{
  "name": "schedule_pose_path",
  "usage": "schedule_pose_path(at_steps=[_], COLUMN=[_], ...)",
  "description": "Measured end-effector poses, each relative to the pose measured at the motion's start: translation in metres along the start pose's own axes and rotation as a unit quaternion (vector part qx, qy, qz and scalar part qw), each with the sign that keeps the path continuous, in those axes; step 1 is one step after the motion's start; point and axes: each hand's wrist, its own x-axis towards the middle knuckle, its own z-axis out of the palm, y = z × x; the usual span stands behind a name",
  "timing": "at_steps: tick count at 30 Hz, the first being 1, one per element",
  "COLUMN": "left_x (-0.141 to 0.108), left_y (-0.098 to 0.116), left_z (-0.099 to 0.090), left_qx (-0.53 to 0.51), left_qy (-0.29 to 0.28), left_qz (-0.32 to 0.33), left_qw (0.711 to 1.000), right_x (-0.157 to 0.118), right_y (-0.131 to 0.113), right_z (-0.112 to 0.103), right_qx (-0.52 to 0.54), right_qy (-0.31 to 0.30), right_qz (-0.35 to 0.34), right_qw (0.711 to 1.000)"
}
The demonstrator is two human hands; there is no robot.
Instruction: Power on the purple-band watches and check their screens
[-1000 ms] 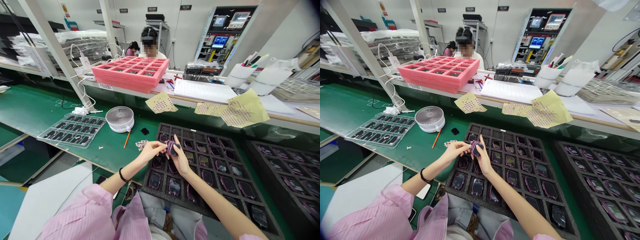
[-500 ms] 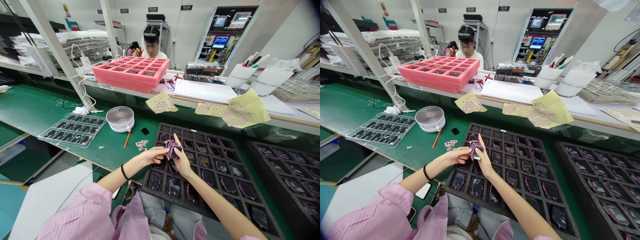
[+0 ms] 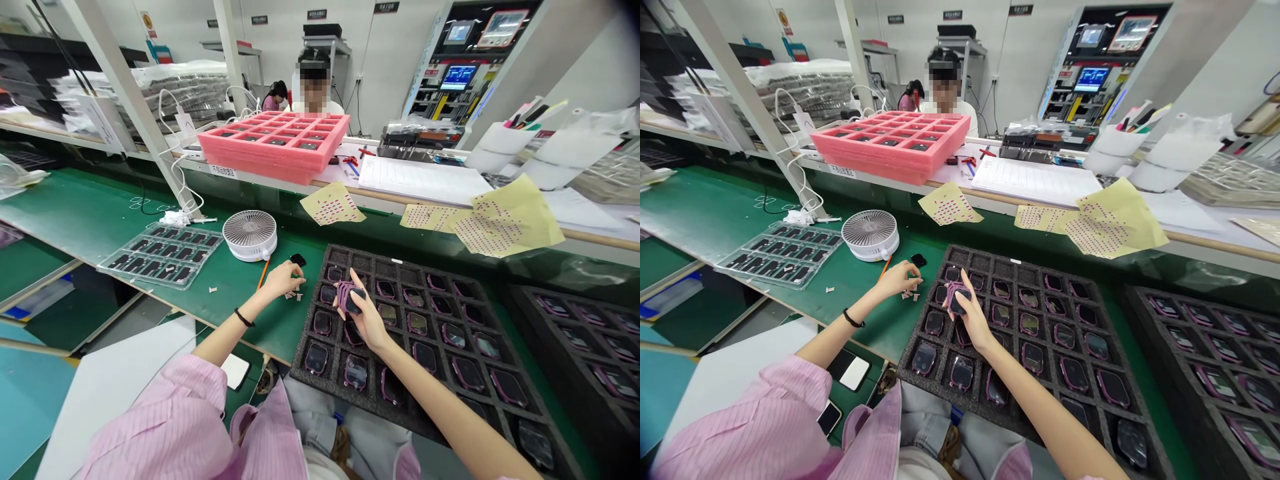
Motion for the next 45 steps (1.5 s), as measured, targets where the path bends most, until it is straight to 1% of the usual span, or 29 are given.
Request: schedule_pose_path(at_steps=[2, 5, 8, 10, 12, 13, 15, 16, 18, 19, 20, 21, 23, 26, 29, 32, 36, 37, 38, 39, 42, 43, 44, 45], left_x=[0.007, 0.014, 0.020, 0.021, 0.017, 0.012, -0.001, -0.009, -0.026, -0.033, -0.039, -0.043, -0.048, -0.048, -0.048, -0.050, -0.053, -0.054, -0.055, -0.056, -0.059, -0.061, -0.061, -0.062], left_y=[-0.008, -0.016, -0.022, -0.021, -0.013, -0.005, 0.018, 0.030, 0.056, 0.067, 0.076, 0.083, 0.090, 0.090, 0.089, 0.092, 0.097, 0.097, 0.097, 0.096, 0.093, 0.092, 0.091, 0.089], left_z=[0.003, 0.009, 0.010, 0.007, 0.005, 0.005, 0.009, 0.013, 0.023, 0.027, 0.032, 0.035, 0.040, 0.043, 0.046, 0.050, 0.056, 0.057, 0.058, 0.059, 0.063, 0.065, 0.067, 0.069], left_qx=[0.036, 0.032, 0.004, -0.028, -0.059, -0.082, -0.167, -0.253, -0.404, -0.452, -0.481, -0.498, -0.514, -0.523, -0.524, -0.522, -0.516, -0.516, -0.517, -0.518, -0.521, -0.518, -0.514, -0.508], left_qy=[0.002, -0.011, -0.036, -0.036, -0.016, -0.003, 0.017, 0.021, 0.007, 0.000, -0.004, -0.005, 0.004, 0.030, 0.042, 0.045, 0.073, 0.070, 0.052, 0.021, -0.099, -0.124, -0.134, -0.133], left_qz=[-0.019, -0.042, -0.051, -0.047, -0.035, -0.026, -0.003, 0.009, 0.030, 0.036, 0.040, 0.041, 0.039, 0.035, 0.034, 0.035, 0.066, 0.073, 0.077, 0.075, 0.062, 0.062, 0.066, 0.071], left_qw=[0.999, 0.999, 0.998, 0.998, 0.998, 0.996, 0.986, 0.967, 0.914, 0.891, 0.876, 0.866, 0.857, 0.851, 0.850, 0.851, 0.851, 0.851, 0.851, 0.852, 0.845, 0.844, 0.845, 0.848], right_x=[0.001, 0.002, 0.004, 0.005, 0.005, 0.005, 0.005, 0.005, 0.004, 0.004, 0.004, 0.003, 0.003, 0.004, 0.004, 0.003, 0.003, 0.004, 0.004, 0.005, 0.005, 0.006, 0.006, 0.006], right_y=[0.001, 0.004, 0.006, 0.008, 0.010, 0.011, 0.013, 0.014, 0.015, 0.015, 0.015, 0.016, 0.015, 0.014, 0.014, 0.014, 0.012, 0.011, 0.010, 0.008, 0.006, 0.007, 0.008, 0.010], right_z=[-0.001, -0.003, -0.005, -0.006, -0.008, -0.008, -0.009, -0.009, -0.009, -0.009, -0.010, -0.010, -0.011, -0.013, -0.013, -0.013, -0.014, -0.014, -0.014, -0.014, -0.015, -0.015, -0.016, -0.017], right_qx=[0.002, 0.008, 0.011, 0.008, 0.002, -0.001, -0.008, -0.012, -0.022, -0.027, -0.029, -0.028, -0.021, -0.011, -0.015, -0.026, -0.023, -0.018, -0.012, -0.008, -0.002, -0.001, -0.002, -0.004], right_qy=[0.003, 0.003, 0.007, 0.009, 0.013, 0.016, 0.024, 0.030, 0.048, 0.059, 0.068, 0.076, 0.084, 0.089, 0.092, 0.094, 0.105, 0.108, 0.112, 0.116, 0.124, 0.125, 0.128, 0.130], right_qz=[0.008, 0.015, 0.008, 0.001, -0.009, -0.015, -0.027, -0.032, -0.038, -0.040, -0.041, -0.042, -0.045, -0.051, -0.052, -0.051, -0.061, -0.064, -0.068, -0.072, -0.080, -0.081, -0.081, -0.080], right_qw=[1.000, 1.000, 1.000, 1.000, 1.000, 1.000, 0.999, 0.999, 0.998, 0.997, 0.996, 0.996, 0.995, 0.995, 0.994, 0.994, 0.992, 0.992, 0.991, 0.991, 0.989, 0.989, 0.989, 0.988])
